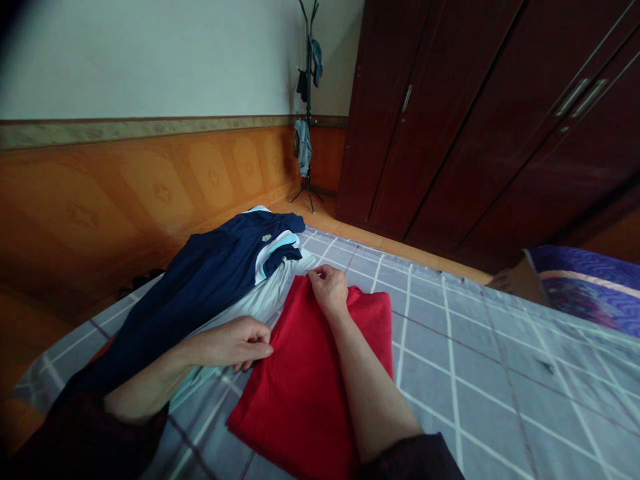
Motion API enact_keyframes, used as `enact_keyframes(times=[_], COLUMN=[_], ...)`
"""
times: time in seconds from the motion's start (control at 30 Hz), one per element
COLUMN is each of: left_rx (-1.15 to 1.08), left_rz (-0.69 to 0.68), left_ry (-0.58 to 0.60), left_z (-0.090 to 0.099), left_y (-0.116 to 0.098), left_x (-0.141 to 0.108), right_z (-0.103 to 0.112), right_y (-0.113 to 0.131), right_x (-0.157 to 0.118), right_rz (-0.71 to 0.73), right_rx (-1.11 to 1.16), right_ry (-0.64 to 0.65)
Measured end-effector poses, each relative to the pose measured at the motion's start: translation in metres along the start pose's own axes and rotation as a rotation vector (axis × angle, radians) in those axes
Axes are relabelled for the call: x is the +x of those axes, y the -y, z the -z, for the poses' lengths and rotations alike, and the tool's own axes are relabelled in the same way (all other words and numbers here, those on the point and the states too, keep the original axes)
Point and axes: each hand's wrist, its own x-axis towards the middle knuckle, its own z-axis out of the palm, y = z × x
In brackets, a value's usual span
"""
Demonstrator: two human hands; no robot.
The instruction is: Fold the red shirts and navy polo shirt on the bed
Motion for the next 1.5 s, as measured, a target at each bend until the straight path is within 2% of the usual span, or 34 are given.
enact_keyframes(times=[0.4,0.47,0.53,0.6,0.67,0.77,0.93,1.03,1.13,1.23,1.4,1.5], left_rx=[0.023,0.083,0.157,0.237,0.331,0.465,0.529,0.569,0.612,0.647,0.676,0.682], left_rz=[-0.001,-0.021,-0.079,-0.199,-0.334,-0.413,-0.35,-0.396,-0.536,-0.581,-0.552,-0.535], left_ry=[0.07,-0.009,-0.183,-0.369,-0.447,-0.389,-0.324,-0.375,-0.419,-0.382,-0.371,-0.357], left_z=[0.003,0.002,-0.002,-0.007,-0.013,-0.018,-0.016,-0.019,-0.027,-0.033,-0.034,-0.033], left_y=[0.003,0.001,-0.004,-0.009,-0.013,-0.011,-0.006,-0.011,-0.016,-0.018,-0.016,-0.016], left_x=[-0.005,-0.004,-0.003,-0.001,0.001,0.004,0.004,0.002,0.002,0.002,0.001,0.001], right_z=[-0.002,-0.003,-0.004,-0.004,-0.002,-0.001,-0.002,-0.003,-0.001,0.003,0.0,0.0], right_y=[0.013,0.013,0.013,0.014,0.014,0.014,0.013,0.012,0.009,0.007,0.012,0.014], right_x=[-0.002,-0.003,-0.004,-0.005,-0.005,-0.005,-0.004,-0.002,0.003,0.007,0.005,0.003], right_rz=[0.045,0.058,0.071,0.077,0.079,0.074,0.043,0.037,0.025,-0.004,-0.028,0.0], right_rx=[-0.164,-0.197,-0.221,-0.234,-0.237,-0.226,-0.185,-0.14,-0.052,0.089,0.323,0.438], right_ry=[0.027,0.032,0.04,0.047,0.049,0.05,0.051,0.069,0.107,0.192,0.447,0.462])
